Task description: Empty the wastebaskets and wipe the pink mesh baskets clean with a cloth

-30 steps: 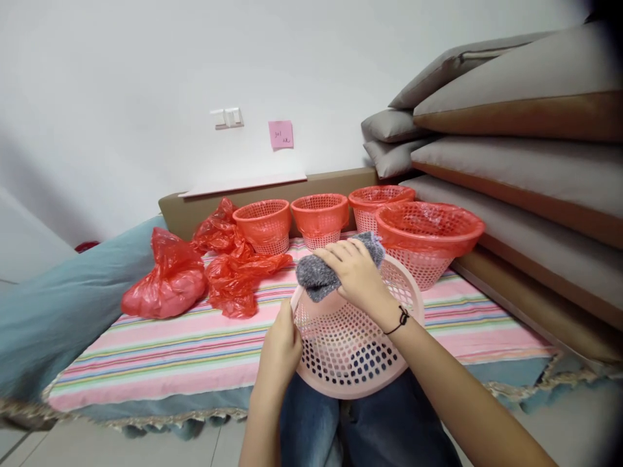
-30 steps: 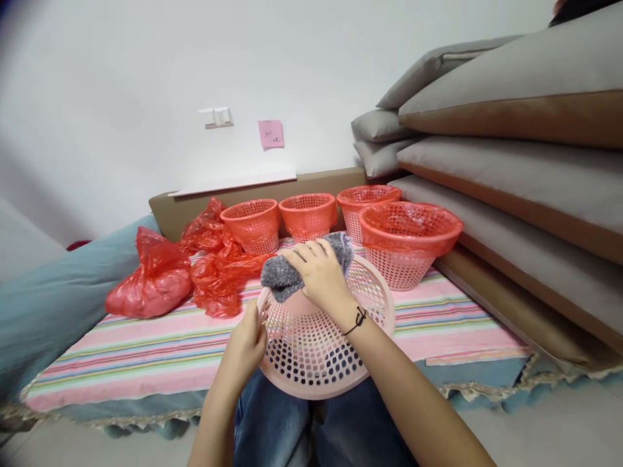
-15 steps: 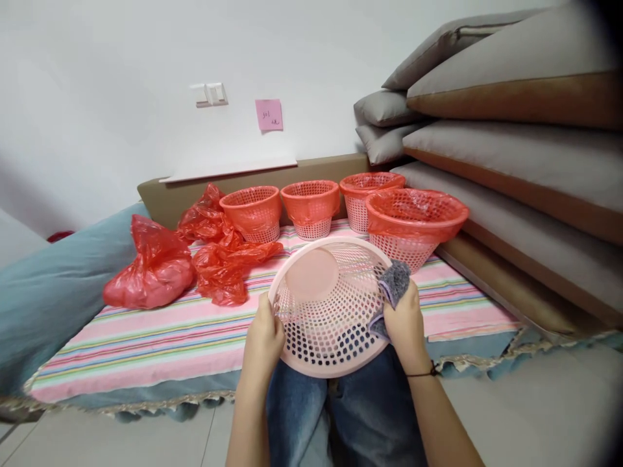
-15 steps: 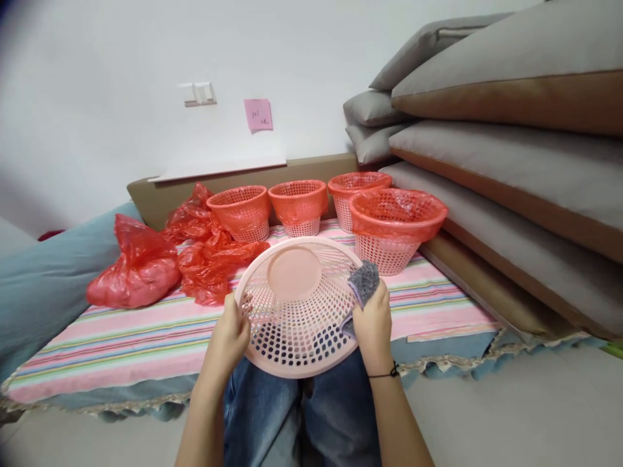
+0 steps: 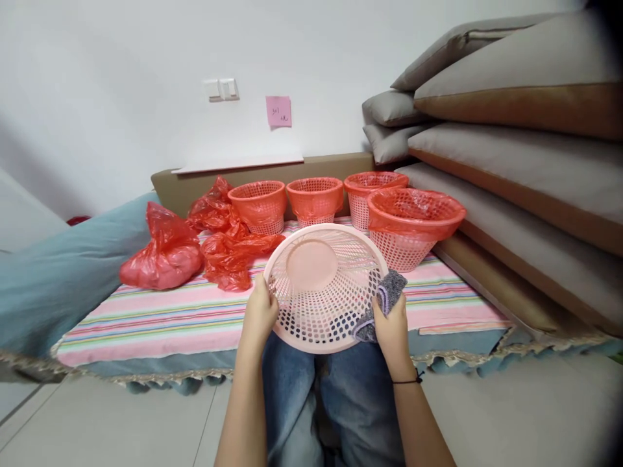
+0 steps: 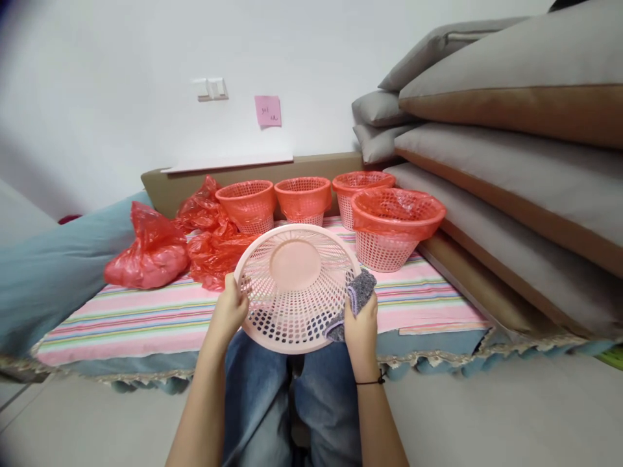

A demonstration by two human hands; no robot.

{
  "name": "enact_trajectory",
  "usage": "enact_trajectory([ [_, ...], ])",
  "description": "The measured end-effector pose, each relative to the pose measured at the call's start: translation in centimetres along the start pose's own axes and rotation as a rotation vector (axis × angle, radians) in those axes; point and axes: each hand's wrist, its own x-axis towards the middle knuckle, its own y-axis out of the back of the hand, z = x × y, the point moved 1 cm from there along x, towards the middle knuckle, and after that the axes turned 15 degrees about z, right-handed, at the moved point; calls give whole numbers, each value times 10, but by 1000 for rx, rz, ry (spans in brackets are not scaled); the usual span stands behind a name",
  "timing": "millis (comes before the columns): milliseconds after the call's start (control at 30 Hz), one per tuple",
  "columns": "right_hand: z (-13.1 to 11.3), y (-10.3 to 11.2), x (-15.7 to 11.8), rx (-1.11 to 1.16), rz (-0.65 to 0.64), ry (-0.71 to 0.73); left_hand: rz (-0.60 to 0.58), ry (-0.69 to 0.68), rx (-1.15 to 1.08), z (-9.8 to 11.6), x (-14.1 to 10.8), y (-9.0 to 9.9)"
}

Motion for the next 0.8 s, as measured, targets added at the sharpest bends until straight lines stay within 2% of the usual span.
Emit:
enact_trajectory([
  [133,1,9,-3,10,-39,8,-46,22,-187,-8,6,4],
  [267,-3,11,-3,-24,-6,40,-33,88,-467,-20,-6,-8],
  [333,-6,12,-2,-31,11,61,21,170,-596,-24,-18,-20],
  [467,-11,20,1,-58,-22,87,209,295,-730,-25,-42,-37],
  [533,-12,31,4,-115,1,76,274,330,-754,-22,-50,-40],
  [600,-16,45,8,-141,84,45,310,349,-758,-19,-55,-42],
  [733,-34,76,11,40,224,-21,326,374,-755,-13,-59,-46],
  [800,-45,87,10,88,192,28,326,385,-756,-11,-59,-49],
])
